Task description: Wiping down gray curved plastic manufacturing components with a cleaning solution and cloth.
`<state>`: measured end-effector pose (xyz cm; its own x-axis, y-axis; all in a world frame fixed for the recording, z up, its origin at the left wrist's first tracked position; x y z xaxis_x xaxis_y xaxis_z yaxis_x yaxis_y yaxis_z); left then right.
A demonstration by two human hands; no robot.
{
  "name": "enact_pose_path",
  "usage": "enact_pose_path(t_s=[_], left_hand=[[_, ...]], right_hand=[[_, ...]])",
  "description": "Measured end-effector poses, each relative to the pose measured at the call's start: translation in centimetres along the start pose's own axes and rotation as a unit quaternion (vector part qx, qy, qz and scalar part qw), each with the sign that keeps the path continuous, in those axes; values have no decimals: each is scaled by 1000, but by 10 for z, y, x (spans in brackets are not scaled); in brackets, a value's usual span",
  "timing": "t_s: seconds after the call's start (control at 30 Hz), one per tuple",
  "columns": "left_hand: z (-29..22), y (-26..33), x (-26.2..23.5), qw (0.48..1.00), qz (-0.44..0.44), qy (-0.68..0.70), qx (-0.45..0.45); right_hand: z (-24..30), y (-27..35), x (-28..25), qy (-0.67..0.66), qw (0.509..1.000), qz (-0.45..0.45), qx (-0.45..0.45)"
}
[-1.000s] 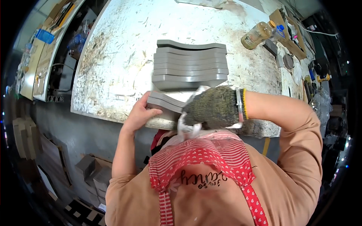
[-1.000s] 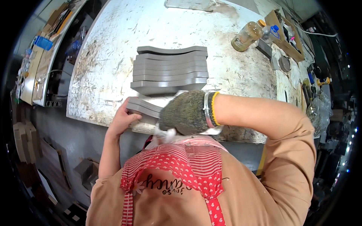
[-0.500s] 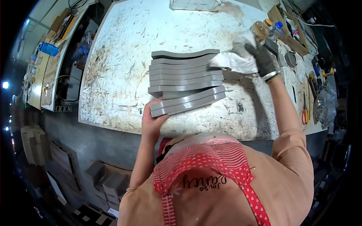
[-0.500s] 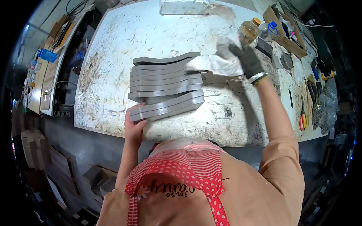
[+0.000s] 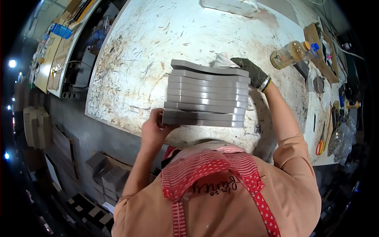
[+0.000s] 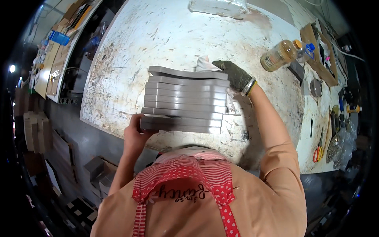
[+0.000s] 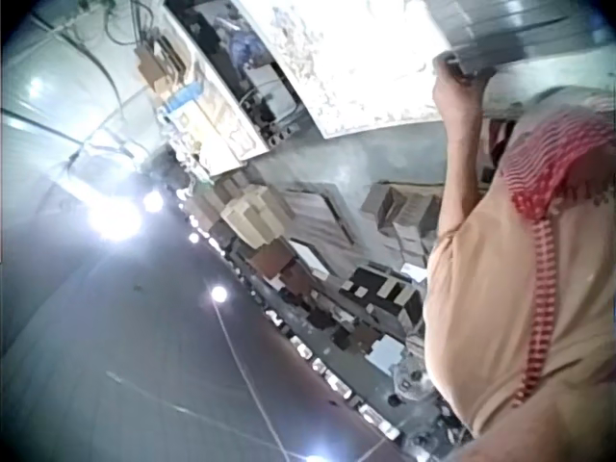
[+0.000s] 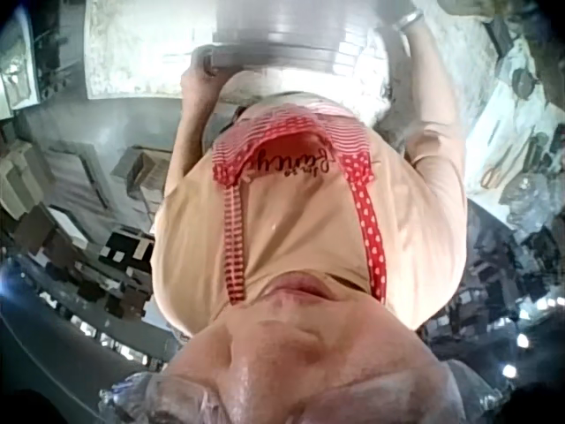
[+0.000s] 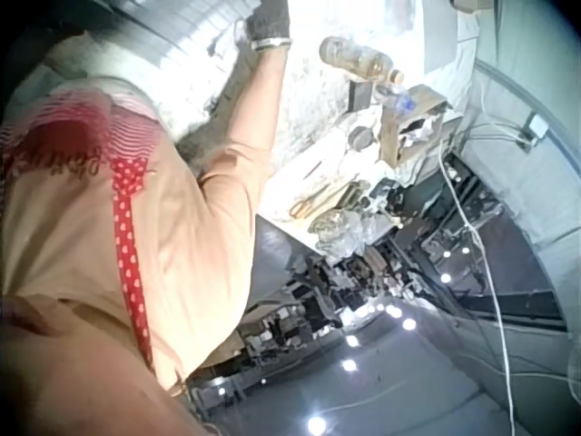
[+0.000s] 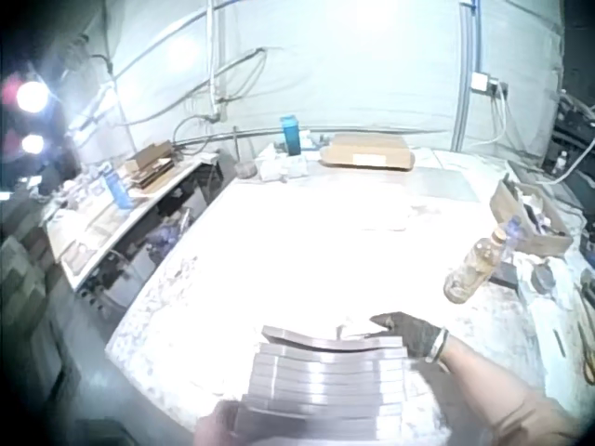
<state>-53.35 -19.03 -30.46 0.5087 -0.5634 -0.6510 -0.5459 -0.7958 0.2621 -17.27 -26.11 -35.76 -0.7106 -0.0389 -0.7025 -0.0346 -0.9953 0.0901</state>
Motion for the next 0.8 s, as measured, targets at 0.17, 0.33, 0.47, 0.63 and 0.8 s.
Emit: enact_pose_path(t_s=[0.17,0.33,0.47,0.63,0.8], left_hand=[[24,-23,-31,947,243,207,-30],[29,-20,-24,871,283,402,1],[36,-3,2,894,212,395,9],[28,0,9,939,166,280,108],[26,-3,9,951,141,235,140]], right_hand=[[-5,11,5,-103,991,67,57],[32,21,10,-194,961,-7,200],[38,19,7,-197,960,-41,194],[29,22,11,-96,982,-96,134],[30,22,10,-53,989,-91,103]])
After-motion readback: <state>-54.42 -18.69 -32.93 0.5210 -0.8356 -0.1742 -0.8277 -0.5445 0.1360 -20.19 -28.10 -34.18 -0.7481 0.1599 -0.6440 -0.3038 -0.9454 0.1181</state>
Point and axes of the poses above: each hand's wrist, its own y-axis away from the middle knuckle, its own x-axis out of the palm, z = x × y, the point moved 2 cm from there along -y, towards the middle knuckle, and after that the axes turned 1 degree about x, right-handed, at the moved point
